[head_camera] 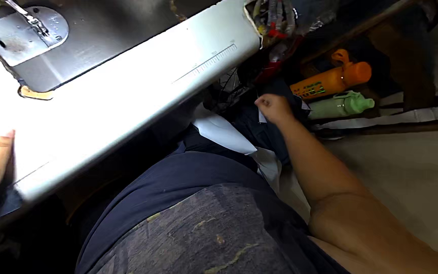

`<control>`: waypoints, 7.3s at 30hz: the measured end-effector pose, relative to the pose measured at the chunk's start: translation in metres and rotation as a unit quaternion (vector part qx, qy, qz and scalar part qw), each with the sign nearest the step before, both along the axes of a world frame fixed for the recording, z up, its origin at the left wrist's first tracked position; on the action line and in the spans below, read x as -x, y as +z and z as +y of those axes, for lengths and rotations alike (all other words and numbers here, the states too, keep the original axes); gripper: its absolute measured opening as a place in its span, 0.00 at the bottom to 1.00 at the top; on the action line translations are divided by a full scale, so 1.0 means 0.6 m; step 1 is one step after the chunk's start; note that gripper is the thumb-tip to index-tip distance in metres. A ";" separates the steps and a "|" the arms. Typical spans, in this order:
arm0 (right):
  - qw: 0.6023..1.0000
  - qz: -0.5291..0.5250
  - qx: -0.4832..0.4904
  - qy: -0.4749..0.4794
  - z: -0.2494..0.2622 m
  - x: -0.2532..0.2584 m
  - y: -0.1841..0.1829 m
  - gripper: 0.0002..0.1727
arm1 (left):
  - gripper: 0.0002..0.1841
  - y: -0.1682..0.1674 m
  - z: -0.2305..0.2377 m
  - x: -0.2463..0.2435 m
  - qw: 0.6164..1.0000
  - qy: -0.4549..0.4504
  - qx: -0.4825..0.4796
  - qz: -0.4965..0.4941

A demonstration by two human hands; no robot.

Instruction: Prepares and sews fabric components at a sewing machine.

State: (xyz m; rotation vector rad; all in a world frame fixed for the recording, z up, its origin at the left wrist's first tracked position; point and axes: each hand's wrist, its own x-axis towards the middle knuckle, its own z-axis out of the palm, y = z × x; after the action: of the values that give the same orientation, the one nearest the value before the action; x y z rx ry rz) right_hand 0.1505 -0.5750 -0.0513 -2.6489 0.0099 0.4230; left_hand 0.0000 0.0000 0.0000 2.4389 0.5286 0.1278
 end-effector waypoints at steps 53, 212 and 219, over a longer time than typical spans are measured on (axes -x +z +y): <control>0.964 0.159 0.209 -0.043 -0.018 0.058 -0.134 0.27 | 0.43 -0.027 -0.053 -0.005 0.978 -0.150 -0.148 -0.014; 0.784 -0.245 -0.164 0.546 0.574 -0.146 0.140 0.20 | 0.42 0.069 -0.092 -0.146 0.966 -0.203 -0.159 0.027; 0.816 -0.237 -0.123 0.514 0.577 -0.143 0.141 0.22 | 0.43 0.071 -0.091 -0.162 0.967 -0.196 -0.158 0.030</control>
State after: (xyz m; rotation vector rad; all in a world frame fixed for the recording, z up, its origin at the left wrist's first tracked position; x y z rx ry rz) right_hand 0.2364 -0.2289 0.0331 -2.1906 -1.5543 0.0414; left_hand 0.0972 -0.0545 0.0424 2.8145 0.0422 -0.0299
